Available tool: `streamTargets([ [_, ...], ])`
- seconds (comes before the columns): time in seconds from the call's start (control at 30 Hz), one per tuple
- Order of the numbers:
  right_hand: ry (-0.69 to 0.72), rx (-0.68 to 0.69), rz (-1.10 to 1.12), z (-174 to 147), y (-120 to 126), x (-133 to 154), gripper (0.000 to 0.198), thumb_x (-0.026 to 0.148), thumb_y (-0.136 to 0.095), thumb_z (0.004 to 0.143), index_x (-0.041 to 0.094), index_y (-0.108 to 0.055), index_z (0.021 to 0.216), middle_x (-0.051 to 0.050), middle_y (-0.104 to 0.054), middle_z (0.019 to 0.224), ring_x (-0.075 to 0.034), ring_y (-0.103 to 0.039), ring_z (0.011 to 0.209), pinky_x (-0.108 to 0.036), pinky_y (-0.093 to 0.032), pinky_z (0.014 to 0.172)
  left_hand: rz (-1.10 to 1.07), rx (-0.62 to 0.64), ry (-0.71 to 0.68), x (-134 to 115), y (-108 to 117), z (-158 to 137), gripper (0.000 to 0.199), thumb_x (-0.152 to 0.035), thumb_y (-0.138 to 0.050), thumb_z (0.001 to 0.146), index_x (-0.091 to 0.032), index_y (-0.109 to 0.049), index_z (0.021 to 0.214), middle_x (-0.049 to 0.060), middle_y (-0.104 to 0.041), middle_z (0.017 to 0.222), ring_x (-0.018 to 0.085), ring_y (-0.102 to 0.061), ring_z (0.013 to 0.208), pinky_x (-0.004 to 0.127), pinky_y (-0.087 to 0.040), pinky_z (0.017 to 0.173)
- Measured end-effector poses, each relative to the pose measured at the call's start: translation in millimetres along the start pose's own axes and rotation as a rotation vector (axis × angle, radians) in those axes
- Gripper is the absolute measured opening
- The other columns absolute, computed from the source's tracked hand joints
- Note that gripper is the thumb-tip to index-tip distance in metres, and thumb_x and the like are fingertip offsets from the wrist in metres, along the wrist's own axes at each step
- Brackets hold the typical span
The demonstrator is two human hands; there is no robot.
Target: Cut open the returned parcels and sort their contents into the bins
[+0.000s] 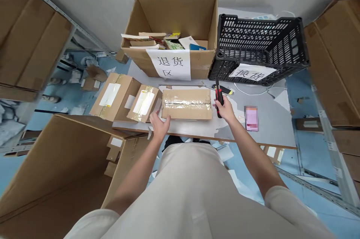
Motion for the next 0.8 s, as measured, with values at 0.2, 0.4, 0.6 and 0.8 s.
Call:
streamTargets([
  [0.2, -0.077, 0.211, -0.170, -59, 24, -9, 0.072, 0.027, -0.061, 0.078, 0.030, -0.036, 0.146, 0.004, -0.069, 0.069, -0.011, -0.057, 0.042, -0.026, -0.051, 0.051, 0.261, 0.221, -0.405, -42, -19, 33, 0.081, -0.054, -0.063, 0.071, -0.019, -0.039, 0.141, 0.016, -0.023, 0.155, 0.037, -0.014, 0.144, 0.054, -0.016, 0.114],
  [0.4, -0.084, 0.287, -0.046, -66, 24, -9, 0.071, 0.023, -0.062, 0.076, 0.030, -0.041, 0.144, 0.003, -0.071, 0.077, -0.009, -0.054, 0.037, -0.023, -0.048, 0.040, 0.433, 0.319, -0.457, -50, -35, 32, 0.120, -0.082, -0.061, 0.054, -0.015, -0.028, 0.148, 0.021, -0.018, 0.156, 0.045, -0.008, 0.143, 0.059, -0.019, 0.109],
  [0.6, -0.058, 0.261, -0.029, -66, 31, -6, 0.069, 0.022, -0.063, 0.076, 0.031, -0.044, 0.142, 0.004, -0.070, 0.074, -0.008, -0.054, 0.038, -0.023, -0.049, 0.044, 0.440, 0.322, -0.445, -49, -37, 31, 0.125, -0.086, -0.058, 0.050, -0.015, -0.027, 0.148, 0.019, -0.017, 0.157, 0.044, -0.007, 0.144, 0.055, -0.024, 0.109],
  [0.8, -0.049, 0.303, -0.339, -71, 25, 6, 0.066, 0.023, -0.054, 0.083, 0.030, -0.037, 0.146, 0.001, -0.069, 0.074, -0.014, -0.057, 0.044, -0.030, -0.051, 0.057, 0.407, 0.322, -0.442, -47, -38, 33, 0.126, -0.086, -0.061, 0.048, -0.015, -0.029, 0.148, 0.020, -0.017, 0.156, 0.045, -0.006, 0.143, 0.055, -0.025, 0.108],
])
Point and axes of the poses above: each hand's wrist, its own z-axis towards the middle knuckle, its own y-axis out of the back of the hand, x = y × z, the point moved 5 cm from there along z, towards the middle knuckle
